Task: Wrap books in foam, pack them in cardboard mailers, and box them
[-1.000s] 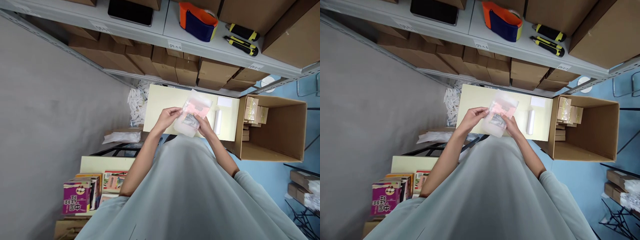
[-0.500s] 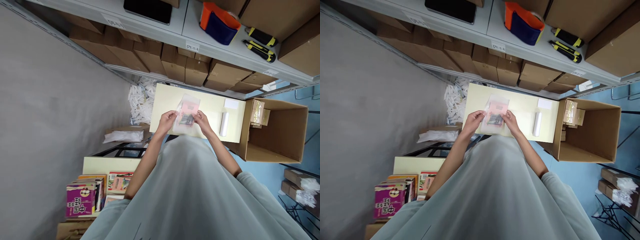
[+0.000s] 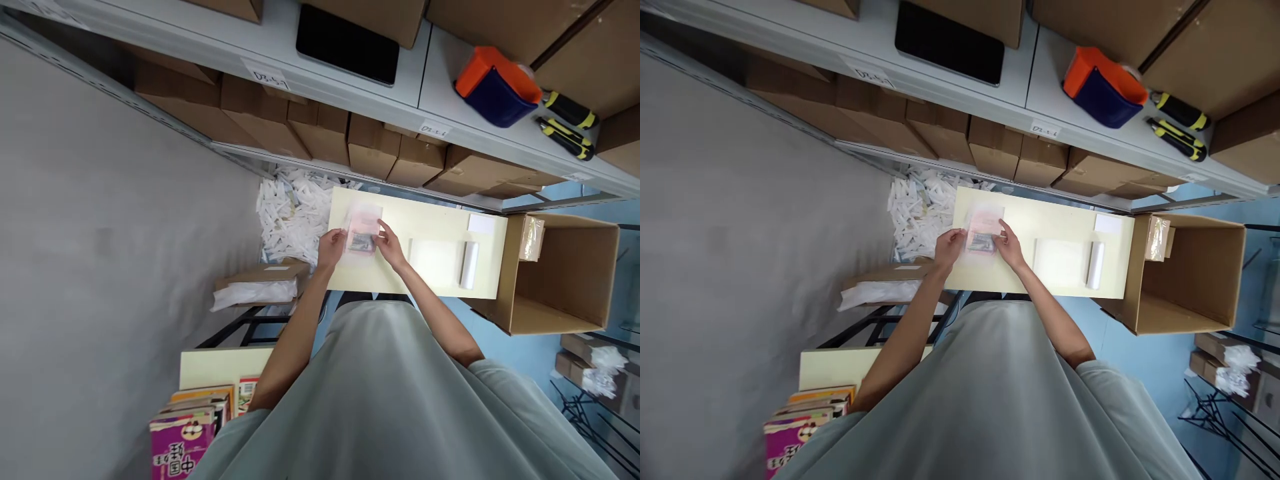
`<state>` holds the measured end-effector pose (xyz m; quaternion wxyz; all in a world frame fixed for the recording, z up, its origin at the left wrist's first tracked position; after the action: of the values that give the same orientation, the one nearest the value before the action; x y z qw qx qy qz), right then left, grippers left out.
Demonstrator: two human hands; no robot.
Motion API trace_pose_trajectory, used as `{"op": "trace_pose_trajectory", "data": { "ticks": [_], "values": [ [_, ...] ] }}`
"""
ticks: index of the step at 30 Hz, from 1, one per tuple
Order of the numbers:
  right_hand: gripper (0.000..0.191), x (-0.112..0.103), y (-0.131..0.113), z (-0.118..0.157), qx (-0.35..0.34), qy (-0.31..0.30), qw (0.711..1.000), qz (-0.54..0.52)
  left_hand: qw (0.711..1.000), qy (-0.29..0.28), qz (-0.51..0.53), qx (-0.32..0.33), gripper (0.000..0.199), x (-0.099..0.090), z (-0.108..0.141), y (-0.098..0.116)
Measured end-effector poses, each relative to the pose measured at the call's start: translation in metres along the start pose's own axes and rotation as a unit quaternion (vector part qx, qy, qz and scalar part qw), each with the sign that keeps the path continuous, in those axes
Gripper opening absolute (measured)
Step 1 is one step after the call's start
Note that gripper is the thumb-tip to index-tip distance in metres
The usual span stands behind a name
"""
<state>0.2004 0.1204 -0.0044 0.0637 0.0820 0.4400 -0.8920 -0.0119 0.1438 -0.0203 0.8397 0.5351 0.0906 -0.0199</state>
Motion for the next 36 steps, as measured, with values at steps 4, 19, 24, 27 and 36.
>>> {"op": "trace_pose_trajectory", "data": {
  "ticks": [4, 19, 24, 27, 36],
  "values": [
    [0.045, 0.017, 0.000, -0.047, 0.069, 0.044, 0.997, 0.012, 0.992, -0.020, -0.125, -0.013, 0.017, -0.003, -0.045, -0.015],
    [0.040, 0.025, 0.013, -0.068, 0.096, 0.031, 0.993, 0.066, 0.984, -0.001, -0.179, 0.007, 0.019, -0.001, -0.072, -0.033],
    [0.035, -0.007, 0.013, -0.027, 0.081, 0.019, 0.995, 0.054, 0.991, 0.016, -0.125, 0.050, 0.020, -0.001, -0.037, -0.023],
    [0.034, -0.026, 0.014, -0.002, 0.075, 0.010, 0.995, 0.059, 0.992, 0.001, -0.106, 0.065, 0.020, 0.008, -0.007, -0.014],
    [0.032, -0.066, -0.002, 0.049, -0.051, -0.097, 0.987, 0.119, 0.995, 0.033, -0.016, 0.097, 0.019, 0.055, 0.086, 0.034]
  ]
}}
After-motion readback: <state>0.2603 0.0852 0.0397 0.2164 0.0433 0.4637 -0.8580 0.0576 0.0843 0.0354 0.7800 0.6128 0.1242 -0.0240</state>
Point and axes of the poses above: each hand's wrist, its own z-axis away from the middle knuckle, its own x-axis out of the palm, y = z × x, the point moved 2 cm from there along -z, towards the middle knuckle, and after that the axes turned 9 degrees about x, right-handed, at the moved point
